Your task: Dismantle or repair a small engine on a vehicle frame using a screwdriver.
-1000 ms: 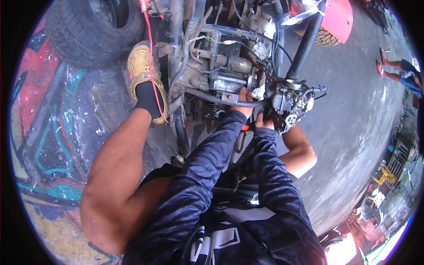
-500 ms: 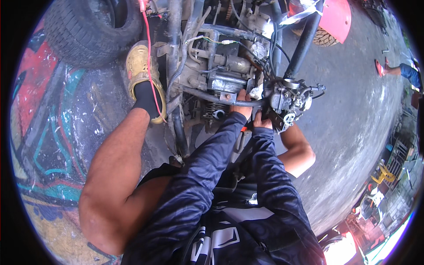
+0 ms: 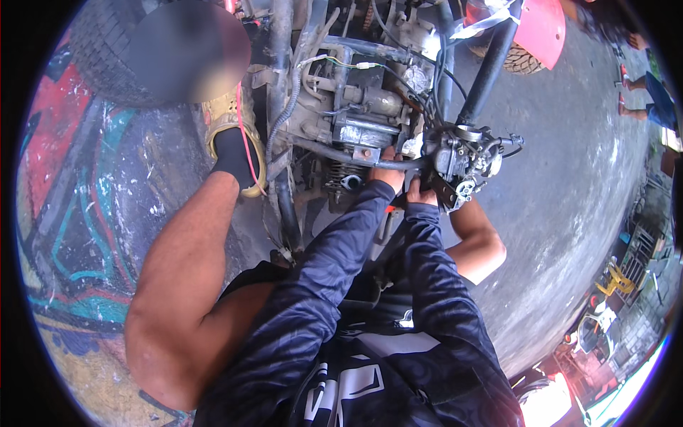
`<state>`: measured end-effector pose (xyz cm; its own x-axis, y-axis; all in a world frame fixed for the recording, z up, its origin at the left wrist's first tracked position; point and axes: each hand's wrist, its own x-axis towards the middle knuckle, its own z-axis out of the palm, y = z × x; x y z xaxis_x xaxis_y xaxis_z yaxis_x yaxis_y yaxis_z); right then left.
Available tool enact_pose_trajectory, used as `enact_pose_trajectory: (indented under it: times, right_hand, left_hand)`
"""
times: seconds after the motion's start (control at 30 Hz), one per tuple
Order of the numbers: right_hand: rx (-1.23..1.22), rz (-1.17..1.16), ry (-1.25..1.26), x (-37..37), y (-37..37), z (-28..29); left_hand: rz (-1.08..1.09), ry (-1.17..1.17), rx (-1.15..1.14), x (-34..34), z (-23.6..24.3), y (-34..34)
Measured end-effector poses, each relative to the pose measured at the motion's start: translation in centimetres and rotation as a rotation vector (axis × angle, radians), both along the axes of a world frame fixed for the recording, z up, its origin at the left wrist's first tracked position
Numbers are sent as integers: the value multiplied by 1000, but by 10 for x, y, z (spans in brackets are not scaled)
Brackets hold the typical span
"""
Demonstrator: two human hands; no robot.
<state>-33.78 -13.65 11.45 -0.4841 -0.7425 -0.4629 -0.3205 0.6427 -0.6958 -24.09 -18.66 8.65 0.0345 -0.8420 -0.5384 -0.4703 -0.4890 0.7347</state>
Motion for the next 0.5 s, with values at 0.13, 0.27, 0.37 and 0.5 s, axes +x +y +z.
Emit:
enact_pose_trajectory:
  times: [0.13, 0.27, 0.37, 0.5]
  right_hand:
    - [-201, 21, 54, -1, 5, -6]
    - [-97, 20, 26, -3, 7, -7]
    - [-203, 15, 91, -2, 10, -20]
    - [-119, 68, 93, -7, 9, -21]
  left_hand:
    - [-101, 0, -34, -1, -12, 6]
    - [20, 38, 45, -8, 0, 7]
    - [14, 57, -24, -5, -14, 9]
    - [109, -28, -65, -6, -7, 3]
